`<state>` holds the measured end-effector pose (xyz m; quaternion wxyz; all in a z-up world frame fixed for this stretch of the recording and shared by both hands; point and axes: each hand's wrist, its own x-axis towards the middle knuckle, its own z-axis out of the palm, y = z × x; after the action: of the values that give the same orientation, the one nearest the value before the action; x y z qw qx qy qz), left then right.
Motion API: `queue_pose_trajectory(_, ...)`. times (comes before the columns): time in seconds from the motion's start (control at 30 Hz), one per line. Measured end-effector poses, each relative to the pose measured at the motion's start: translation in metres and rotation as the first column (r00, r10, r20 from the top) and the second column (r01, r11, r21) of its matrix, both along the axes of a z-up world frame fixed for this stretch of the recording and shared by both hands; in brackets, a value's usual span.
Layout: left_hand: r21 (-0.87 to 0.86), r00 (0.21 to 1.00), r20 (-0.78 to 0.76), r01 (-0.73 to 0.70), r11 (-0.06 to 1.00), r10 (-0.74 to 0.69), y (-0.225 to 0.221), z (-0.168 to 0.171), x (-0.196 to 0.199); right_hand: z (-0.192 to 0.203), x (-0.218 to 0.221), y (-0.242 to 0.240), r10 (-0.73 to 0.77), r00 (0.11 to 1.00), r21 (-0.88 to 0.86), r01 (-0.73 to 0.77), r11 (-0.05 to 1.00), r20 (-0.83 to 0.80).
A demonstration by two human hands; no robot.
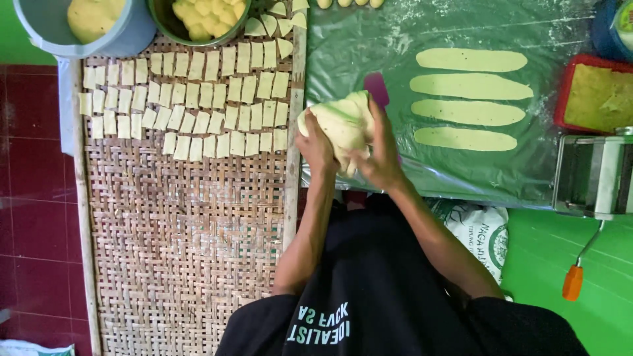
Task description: Rolling dough through a manual machine and kneading it by hand on a plastic-covered floor.
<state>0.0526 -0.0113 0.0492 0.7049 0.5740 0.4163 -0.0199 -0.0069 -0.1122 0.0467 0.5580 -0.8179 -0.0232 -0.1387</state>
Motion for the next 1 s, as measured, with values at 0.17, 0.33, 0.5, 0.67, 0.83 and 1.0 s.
queue_pose_trajectory(0.17,0.154,0.906,0.208,0.343,0.927,-0.369,0.010,0.000,-0.013,0.008,0.013,0.014,-0.039,0.995,0.162,0.053,0.985,-0.090)
queue_pose_trajectory(0.33,0.350,0.760,0.421,0.366,0.862,-0.494,0.002,0.042,-0.016,0.059,0.034,0.021,-0.165,0.986,0.250,0.159,0.955,0.006)
queue_pose_trajectory(0.5,0.591,0.737,0.361,0.294,0.751,-0.572,-0.009,0.045,-0.020,0.018,0.042,0.004,-0.526,0.839,0.299,0.542,0.785,-0.140)
queue_pose_trajectory(0.67,0.432,0.825,0.285,0.343,0.834,-0.487,0.001,0.053,-0.012,0.039,0.049,0.004,-0.478,0.692,0.531,0.721,0.444,-0.540)
queue_pose_trajectory(0.83,0.371,0.849,0.244,0.365,0.854,-0.469,0.007,0.041,0.002,0.007,0.032,-0.015,-0.179,0.770,0.669,0.625,0.401,-0.612)
queue_pose_trajectory(1.0,0.540,0.871,0.172,0.307,0.783,-0.460,0.006,-0.013,0.002,-0.040,0.019,-0.032,-0.167,0.786,0.700,0.609,0.373,-0.596)
